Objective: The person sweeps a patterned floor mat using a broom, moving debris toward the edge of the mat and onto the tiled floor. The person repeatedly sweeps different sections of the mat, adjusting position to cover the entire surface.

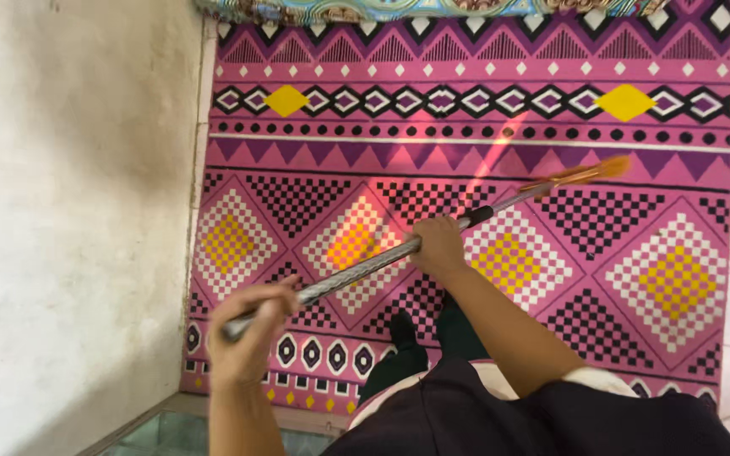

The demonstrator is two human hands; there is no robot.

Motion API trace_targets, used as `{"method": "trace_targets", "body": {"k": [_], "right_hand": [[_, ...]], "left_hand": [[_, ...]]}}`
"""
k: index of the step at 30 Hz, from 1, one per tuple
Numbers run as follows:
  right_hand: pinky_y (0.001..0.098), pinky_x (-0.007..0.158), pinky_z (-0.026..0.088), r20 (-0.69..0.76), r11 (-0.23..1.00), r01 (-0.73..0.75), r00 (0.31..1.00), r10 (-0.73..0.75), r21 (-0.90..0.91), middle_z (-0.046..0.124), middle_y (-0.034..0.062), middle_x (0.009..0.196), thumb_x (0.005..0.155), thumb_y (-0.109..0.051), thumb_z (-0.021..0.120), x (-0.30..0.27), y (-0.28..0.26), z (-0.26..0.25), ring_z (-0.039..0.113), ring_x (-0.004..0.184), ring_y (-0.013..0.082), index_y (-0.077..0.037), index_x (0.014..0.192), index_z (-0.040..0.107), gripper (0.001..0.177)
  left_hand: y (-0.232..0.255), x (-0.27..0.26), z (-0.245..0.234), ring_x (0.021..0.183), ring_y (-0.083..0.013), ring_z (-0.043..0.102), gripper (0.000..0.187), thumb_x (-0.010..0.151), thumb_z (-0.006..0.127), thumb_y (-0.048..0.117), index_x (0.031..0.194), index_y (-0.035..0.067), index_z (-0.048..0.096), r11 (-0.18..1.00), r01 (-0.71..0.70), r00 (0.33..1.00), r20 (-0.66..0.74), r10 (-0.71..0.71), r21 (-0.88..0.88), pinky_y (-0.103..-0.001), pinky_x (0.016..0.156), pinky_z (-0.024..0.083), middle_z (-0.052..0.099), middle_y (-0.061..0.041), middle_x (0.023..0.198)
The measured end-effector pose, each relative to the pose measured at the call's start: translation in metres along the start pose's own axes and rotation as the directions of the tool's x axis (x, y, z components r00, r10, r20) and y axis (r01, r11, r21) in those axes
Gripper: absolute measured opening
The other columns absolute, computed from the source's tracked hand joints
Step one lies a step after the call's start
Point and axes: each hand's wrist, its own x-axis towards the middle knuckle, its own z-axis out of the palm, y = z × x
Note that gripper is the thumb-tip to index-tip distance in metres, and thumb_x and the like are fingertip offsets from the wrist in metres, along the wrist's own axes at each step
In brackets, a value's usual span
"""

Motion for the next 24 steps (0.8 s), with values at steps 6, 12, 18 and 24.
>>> {"method": "trace_targets", "body": {"k": [6,12,18,24], "right_hand": [[0.0448,0.072,0.045,-0.079,0.901,0.262,0.965,-0.251,0.346,0.060,0.0067,0.066,0.085,-0.030,0.077,0.065,-0.050,0.002,0.063,0.067,0.0293,-0.011,0.066,0.058,0.033],[0.0446,0.073,0.054,0.058,0.882,0.236,0.957,-0.283,0.408,0.065,0.0073,0.089,0.088,-0.036,0.078,0.075,0.004,0.039,0.065,0.083,0.0314,-0.013,0.094,0.066,0.026],[0.0462,0.077,0.056,0.456,0.981,0.019,0.887,0.074,-0.195,0.068,0.0056,0.091,0.080,-0.033,0.079,0.026,0.129,0.017,0.070,0.091,0.0288,-0.018,0.089,0.071,0.019],[0.0475,0.066,0.057,0.275,0.908,-0.248,0.897,0.347,-0.337,0.069,0.0089,0.094,0.076,-0.027,0.080,0.051,0.082,-0.002,0.072,0.080,0.0310,-0.015,0.089,0.071,0.020]], "left_hand": [[0.117,0.034,0.066,0.074,-0.0127,0.070,0.019,0.089,0.076,0.018,0.106,0.010,0.071,0.882,-0.452,0.833,0.416,0.364,0.135,-0.046,0.106,0.055,0.067,0.002,0.076],[0.054,0.060,0.120,0.081,-0.0248,0.069,0.021,0.086,0.082,0.014,0.105,0.009,0.075,0.815,-0.475,0.743,0.647,0.169,0.333,-0.040,0.099,0.056,0.067,-0.006,0.079],[-0.047,0.054,0.078,0.085,-0.0155,0.070,0.019,0.095,0.071,0.007,0.113,0.002,0.075,0.993,0.117,0.917,0.387,-0.100,-0.021,-0.032,0.079,0.056,0.074,-0.007,0.094],[-0.055,0.071,0.026,0.075,-0.0150,0.066,0.015,0.097,0.064,0.006,0.104,-0.001,0.075,0.985,0.155,0.988,0.032,-0.153,-0.071,-0.034,0.076,0.055,0.077,-0.010,0.094]]}}
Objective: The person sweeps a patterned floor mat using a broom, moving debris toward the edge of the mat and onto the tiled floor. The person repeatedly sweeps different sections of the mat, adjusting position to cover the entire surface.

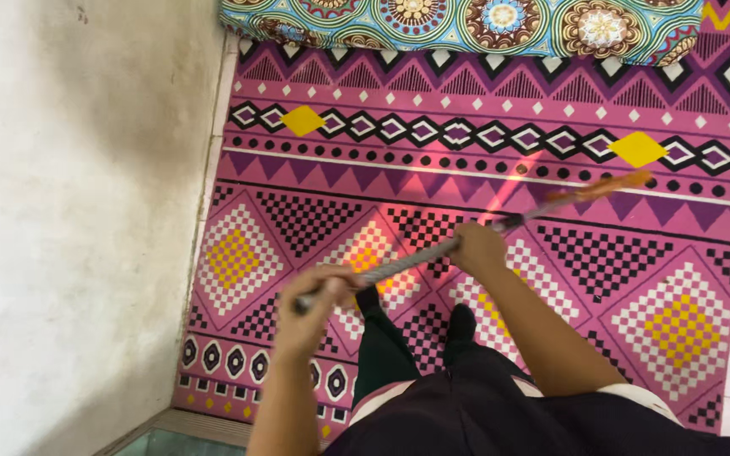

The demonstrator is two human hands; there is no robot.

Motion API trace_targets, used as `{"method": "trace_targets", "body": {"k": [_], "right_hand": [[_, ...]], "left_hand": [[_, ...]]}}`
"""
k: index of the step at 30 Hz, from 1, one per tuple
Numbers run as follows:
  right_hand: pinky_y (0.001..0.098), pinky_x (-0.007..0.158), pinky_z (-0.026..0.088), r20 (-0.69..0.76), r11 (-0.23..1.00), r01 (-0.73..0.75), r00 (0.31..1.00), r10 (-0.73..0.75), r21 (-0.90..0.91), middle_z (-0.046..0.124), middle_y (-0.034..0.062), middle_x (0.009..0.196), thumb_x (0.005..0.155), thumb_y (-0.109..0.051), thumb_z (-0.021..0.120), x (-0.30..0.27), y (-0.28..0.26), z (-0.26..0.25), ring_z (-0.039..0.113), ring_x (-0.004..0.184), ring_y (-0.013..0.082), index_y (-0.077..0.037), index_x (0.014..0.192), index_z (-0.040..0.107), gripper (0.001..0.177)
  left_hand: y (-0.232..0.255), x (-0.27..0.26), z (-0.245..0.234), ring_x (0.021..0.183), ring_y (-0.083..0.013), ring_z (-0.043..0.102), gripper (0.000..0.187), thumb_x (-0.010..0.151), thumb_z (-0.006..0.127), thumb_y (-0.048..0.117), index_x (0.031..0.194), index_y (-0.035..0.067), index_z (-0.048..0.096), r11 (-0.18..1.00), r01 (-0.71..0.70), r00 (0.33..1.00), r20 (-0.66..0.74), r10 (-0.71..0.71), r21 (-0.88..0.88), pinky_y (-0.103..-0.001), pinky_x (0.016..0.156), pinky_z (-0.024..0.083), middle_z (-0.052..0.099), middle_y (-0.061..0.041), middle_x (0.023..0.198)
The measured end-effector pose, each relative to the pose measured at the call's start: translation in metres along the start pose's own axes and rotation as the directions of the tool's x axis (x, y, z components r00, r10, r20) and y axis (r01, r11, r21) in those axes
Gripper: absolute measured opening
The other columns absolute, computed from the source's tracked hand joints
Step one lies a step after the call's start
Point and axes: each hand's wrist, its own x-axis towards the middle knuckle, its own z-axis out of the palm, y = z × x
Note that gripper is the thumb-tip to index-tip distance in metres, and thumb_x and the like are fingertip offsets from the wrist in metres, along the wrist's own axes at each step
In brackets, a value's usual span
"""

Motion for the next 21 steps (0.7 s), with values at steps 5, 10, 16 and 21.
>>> {"method": "trace_targets", "body": {"k": [5,10,16,21], "right_hand": [[0.0473,0.066,0.053,-0.118,0.927,0.266,0.963,-0.243,0.263,0.070,0.0063,0.083,0.081,-0.028,0.080,0.044,-0.193,-0.015,0.070,0.078,0.0326,-0.017,0.086,0.072,0.014],[0.0442,0.073,0.052,-0.175,0.539,0.628,0.727,-0.664,0.561,0.067,0.0090,0.090,0.088,-0.035,0.078,0.081,-0.358,0.024,0.068,0.086,0.0328,-0.011,0.090,0.066,0.026],[0.0432,0.071,0.053,-0.193,0.480,0.668,0.675,-0.712,0.568,0.069,0.0074,0.092,0.082,-0.039,0.074,0.130,-0.392,0.076,0.068,0.085,0.0309,-0.014,0.092,0.067,0.028],[0.0473,0.066,0.052,-0.084,0.832,0.510,0.859,-0.504,0.218,0.067,0.0063,0.083,0.092,-0.040,0.070,0.104,-0.374,0.047,0.068,0.074,0.0305,-0.014,0.077,0.067,0.030]], "left_hand": [[0.127,-0.017,-0.095,0.075,-0.0124,0.071,0.008,0.099,0.067,0.012,0.101,0.006,0.072,0.843,-0.485,0.870,0.025,0.493,0.233,-0.046,0.118,0.054,0.067,0.000,0.075],[0.199,0.017,-0.118,0.073,-0.0141,0.070,0.032,0.078,0.086,0.032,0.098,0.011,0.073,0.461,-0.679,0.731,0.582,0.357,0.571,-0.043,0.099,0.051,0.067,0.006,0.071],[0.122,0.033,-0.173,0.074,-0.0205,0.070,0.020,0.085,0.081,0.014,0.103,0.008,0.076,0.703,-0.466,0.879,0.371,0.299,0.538,-0.046,0.103,0.056,0.068,-0.004,0.077],[0.105,-0.011,-0.266,0.067,-0.0196,0.064,0.019,0.102,0.065,0.014,0.102,-0.003,0.075,0.919,-0.369,0.870,-0.298,0.394,0.137,-0.057,0.107,0.053,0.062,-0.001,0.066]]}}
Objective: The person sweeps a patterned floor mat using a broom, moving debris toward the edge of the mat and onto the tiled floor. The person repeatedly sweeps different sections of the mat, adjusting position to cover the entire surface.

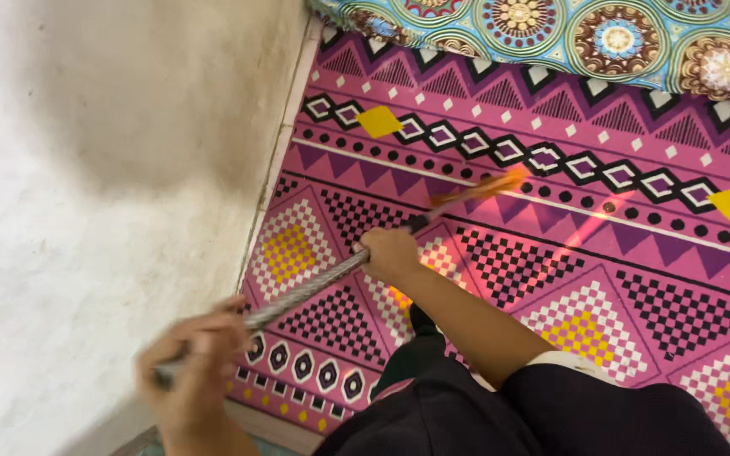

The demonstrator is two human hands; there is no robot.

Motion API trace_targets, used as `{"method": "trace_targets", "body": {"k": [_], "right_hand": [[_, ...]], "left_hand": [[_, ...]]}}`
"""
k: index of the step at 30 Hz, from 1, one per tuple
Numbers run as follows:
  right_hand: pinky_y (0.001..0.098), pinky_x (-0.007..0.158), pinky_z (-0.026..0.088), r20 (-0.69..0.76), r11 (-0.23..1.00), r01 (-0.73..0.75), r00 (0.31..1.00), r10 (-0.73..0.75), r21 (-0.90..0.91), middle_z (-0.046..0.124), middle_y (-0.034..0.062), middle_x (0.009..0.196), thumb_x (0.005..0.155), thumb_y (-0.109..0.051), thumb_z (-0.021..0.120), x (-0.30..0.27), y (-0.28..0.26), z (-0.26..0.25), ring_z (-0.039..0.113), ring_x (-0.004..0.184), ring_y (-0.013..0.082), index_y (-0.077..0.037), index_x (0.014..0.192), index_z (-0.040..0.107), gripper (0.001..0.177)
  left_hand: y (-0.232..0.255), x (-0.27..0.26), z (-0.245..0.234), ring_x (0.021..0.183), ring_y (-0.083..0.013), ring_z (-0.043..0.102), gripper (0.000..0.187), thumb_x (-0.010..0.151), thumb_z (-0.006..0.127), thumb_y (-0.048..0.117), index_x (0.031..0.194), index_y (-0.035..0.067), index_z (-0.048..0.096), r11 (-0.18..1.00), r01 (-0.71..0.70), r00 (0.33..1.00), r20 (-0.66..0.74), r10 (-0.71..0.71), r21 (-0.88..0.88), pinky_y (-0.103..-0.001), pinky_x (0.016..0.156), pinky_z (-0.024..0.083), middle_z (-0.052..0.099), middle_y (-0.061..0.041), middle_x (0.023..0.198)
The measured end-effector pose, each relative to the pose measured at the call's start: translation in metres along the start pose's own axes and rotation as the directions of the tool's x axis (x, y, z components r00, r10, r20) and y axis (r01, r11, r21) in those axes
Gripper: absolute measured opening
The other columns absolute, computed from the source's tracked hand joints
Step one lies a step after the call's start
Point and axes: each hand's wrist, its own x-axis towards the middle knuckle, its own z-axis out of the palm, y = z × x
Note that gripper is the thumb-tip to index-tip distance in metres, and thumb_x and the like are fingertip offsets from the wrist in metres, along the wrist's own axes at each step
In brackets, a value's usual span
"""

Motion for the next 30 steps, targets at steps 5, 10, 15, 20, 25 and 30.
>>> {"method": "trace_targets", "body": {"k": [5,10,15,20,25,30], "right_hand": [[0.0485,0.067,0.051,-0.128,0.996,0.044,0.991,-0.033,0.083,0.065,0.0068,0.083,0.099,-0.041,0.066,0.011,-0.028,-0.031,0.067,0.075,0.0324,-0.012,0.077,0.063,0.037],[0.0478,0.070,0.052,0.014,0.979,0.116,0.993,-0.120,0.168,0.066,0.0107,0.089,0.090,-0.045,0.071,0.046,0.050,-0.005,0.067,0.085,0.0345,-0.012,0.085,0.066,0.034],[0.0469,0.072,0.056,0.132,0.984,-0.075,0.987,0.097,-0.161,0.071,0.0090,0.095,0.087,-0.031,0.074,-0.043,0.180,-0.028,0.071,0.088,0.0293,-0.015,0.093,0.072,0.017],[0.0474,0.067,0.054,0.094,0.874,-0.368,0.905,0.415,-0.318,0.069,0.0092,0.080,0.084,-0.048,0.078,-0.070,0.187,-0.091,0.070,0.075,0.0293,-0.014,0.084,0.070,0.035],[0.0463,0.073,0.053,-0.321,0.992,-0.014,0.946,0.053,0.124,0.066,0.0075,0.081,0.090,-0.036,0.077,-0.005,0.157,-0.115,0.067,0.080,0.0312,-0.014,0.079,0.065,0.028],[0.0490,0.071,0.052,-0.117,0.981,-0.063,0.989,0.086,0.186,0.068,0.0083,0.088,0.078,-0.028,0.074,-0.037,0.246,-0.122,0.067,0.086,0.0351,-0.015,0.088,0.066,0.018]], "left_hand": [[0.075,0.053,0.023,0.068,-0.0135,0.073,0.019,0.092,0.067,0.026,0.101,0.009,0.069,0.933,-0.325,0.807,0.559,0.190,0.152,-0.049,0.096,0.057,0.070,0.005,0.068],[0.006,0.054,0.089,0.071,-0.0228,0.068,0.023,0.082,0.085,0.015,0.102,0.010,0.075,0.905,-0.340,0.693,0.718,0.057,0.257,-0.043,0.094,0.059,0.064,-0.004,0.072],[-0.094,0.027,0.112,0.077,-0.0175,0.072,0.013,0.092,0.072,0.009,0.104,0.005,0.077,0.982,0.125,0.869,0.462,-0.179,0.144,-0.044,0.095,0.054,0.075,-0.002,0.082],[-0.063,0.060,0.155,0.074,-0.0201,0.071,0.020,0.104,0.065,0.018,0.095,0.004,0.076,0.975,0.222,0.944,0.249,-0.214,-0.004,-0.051,0.116,0.051,0.076,-0.005,0.082],[0.009,0.092,0.196,0.076,-0.0123,0.071,0.016,0.101,0.068,0.029,0.101,0.013,0.072,0.949,-0.316,0.753,0.608,0.252,-0.002,-0.042,0.112,0.051,0.068,0.004,0.076],[-0.058,0.087,0.279,0.077,-0.0181,0.073,0.010,0.092,0.076,0.016,0.097,0.010,0.072,0.934,-0.354,0.550,0.820,0.157,0.058,-0.042,0.102,0.056,0.074,-0.003,0.083]]}}
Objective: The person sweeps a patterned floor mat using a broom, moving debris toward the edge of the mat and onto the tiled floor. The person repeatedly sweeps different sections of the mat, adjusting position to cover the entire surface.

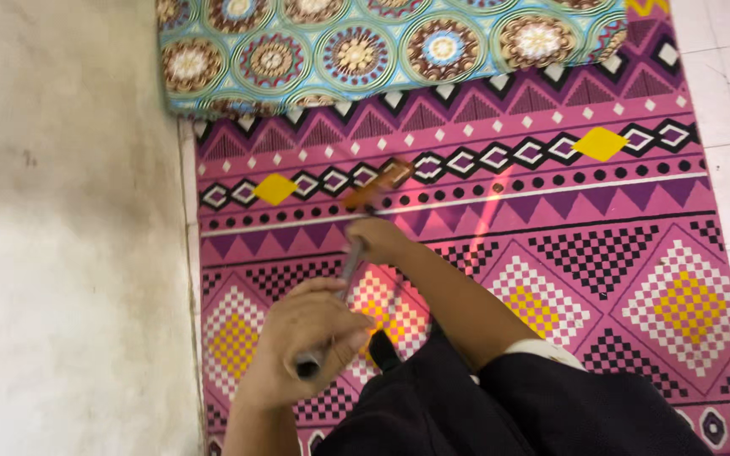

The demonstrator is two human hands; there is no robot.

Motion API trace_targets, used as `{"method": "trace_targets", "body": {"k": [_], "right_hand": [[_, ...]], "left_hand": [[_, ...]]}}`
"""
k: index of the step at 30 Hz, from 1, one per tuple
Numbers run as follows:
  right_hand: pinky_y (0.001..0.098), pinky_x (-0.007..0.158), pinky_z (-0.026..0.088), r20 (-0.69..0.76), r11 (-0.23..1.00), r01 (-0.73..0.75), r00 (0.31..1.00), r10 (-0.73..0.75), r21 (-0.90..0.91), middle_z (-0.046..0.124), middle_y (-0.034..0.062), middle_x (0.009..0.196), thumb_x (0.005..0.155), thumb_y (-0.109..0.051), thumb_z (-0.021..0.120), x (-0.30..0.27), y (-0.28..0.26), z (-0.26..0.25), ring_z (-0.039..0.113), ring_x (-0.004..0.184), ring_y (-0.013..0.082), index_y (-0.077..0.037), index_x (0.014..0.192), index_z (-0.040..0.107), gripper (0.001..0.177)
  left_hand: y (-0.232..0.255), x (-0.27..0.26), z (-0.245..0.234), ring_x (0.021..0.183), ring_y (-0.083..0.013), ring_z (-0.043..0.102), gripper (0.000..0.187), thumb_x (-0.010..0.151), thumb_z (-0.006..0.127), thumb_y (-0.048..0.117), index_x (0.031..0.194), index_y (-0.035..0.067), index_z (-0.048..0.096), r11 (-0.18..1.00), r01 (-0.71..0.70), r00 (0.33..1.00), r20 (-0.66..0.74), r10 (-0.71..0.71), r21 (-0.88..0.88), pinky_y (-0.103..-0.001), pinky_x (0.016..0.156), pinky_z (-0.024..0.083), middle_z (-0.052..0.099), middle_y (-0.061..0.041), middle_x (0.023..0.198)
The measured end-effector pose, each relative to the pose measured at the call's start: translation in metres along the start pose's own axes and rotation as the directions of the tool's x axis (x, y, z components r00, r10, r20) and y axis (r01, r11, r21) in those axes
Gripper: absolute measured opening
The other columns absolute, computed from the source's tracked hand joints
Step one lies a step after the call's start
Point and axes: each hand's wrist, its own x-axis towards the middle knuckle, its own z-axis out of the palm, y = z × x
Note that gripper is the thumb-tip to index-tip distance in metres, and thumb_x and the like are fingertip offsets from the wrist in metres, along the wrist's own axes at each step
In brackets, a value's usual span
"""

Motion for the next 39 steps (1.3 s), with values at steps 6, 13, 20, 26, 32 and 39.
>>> {"method": "trace_targets", "body": {"k": [6,13,20,26,32,39], "right_hand": [[0.0497,0.074,0.055,0.080,0.851,-0.401,0.889,0.451,-0.339,0.071,0.0086,0.086,0.078,-0.038,0.078,-0.124,0.097,-0.070,0.072,0.086,0.0327,-0.018,0.087,0.073,0.022],[0.0459,0.066,0.052,-0.368,0.998,-0.002,0.930,-0.021,-0.061,0.069,0.0065,0.084,0.073,-0.037,0.073,-0.044,0.036,-0.098,0.068,0.080,0.0316,-0.019,0.089,0.075,0.024],[0.0460,0.067,0.052,-0.063,0.996,-0.081,0.995,0.082,0.021,0.062,0.0092,0.084,0.089,-0.042,0.075,-0.064,0.092,-0.110,0.065,0.075,0.0308,-0.009,0.084,0.061,0.036],[0.0449,0.067,0.057,0.170,0.709,-0.700,0.690,0.703,-0.091,0.073,0.0046,0.083,0.085,-0.030,0.069,-0.158,0.146,-0.150,0.075,0.078,0.0269,-0.018,0.090,0.070,0.014],[0.0481,0.068,0.051,-0.788,0.933,-0.357,0.587,0.187,-0.044,0.065,0.0096,0.078,0.080,-0.032,0.076,-0.079,0.088,-0.183,0.066,0.078,0.0342,-0.013,0.080,0.064,0.022],[0.0507,0.067,0.051,-0.305,0.984,-0.181,0.936,0.175,0.009,0.068,0.0092,0.075,0.087,-0.045,0.073,-0.023,0.075,-0.173,0.067,0.074,0.0358,-0.016,0.079,0.070,0.030]], "left_hand": [[-0.059,0.022,0.071,0.077,-0.0159,0.067,0.013,0.096,0.069,0.011,0.099,0.000,0.076,0.709,0.427,0.815,-0.102,-0.570,-0.561,-0.032,0.073,0.054,0.077,-0.011,0.098],[0.047,0.118,0.011,0.070,-0.0116,0.067,0.018,0.090,0.074,0.028,0.092,0.011,0.070,0.980,0.000,0.978,-0.204,-0.041,-0.197,-0.039,0.101,0.055,0.071,0.005,0.076],[0.000,0.143,0.083,0.076,-0.0180,0.073,0.011,0.086,0.078,0.019,0.094,0.013,0.073,0.998,-0.040,0.973,0.224,0.052,-0.056,-0.042,0.096,0.057,0.073,0.000,0.080],[-0.074,0.118,0.135,0.072,-0.0137,0.065,0.016,0.100,0.067,0.018,0.090,0.005,0.070,0.797,0.403,0.861,-0.109,-0.497,-0.451,-0.037,0.072,0.053,0.078,-0.008,0.091],[-0.023,0.182,0.066,0.084,-0.0162,0.061,0.017,0.103,0.066,0.020,0.112,0.006,0.068,0.785,-0.061,0.782,-0.518,-0.346,-0.617,-0.044,0.103,0.053,0.066,-0.003,0.088],[-0.017,0.261,-0.011,0.072,-0.0102,0.071,0.016,0.085,0.079,0.014,0.097,0.005,0.073,0.865,-0.374,0.728,0.472,0.497,-0.334,-0.046,0.101,0.054,0.069,0.000,0.073]]}}
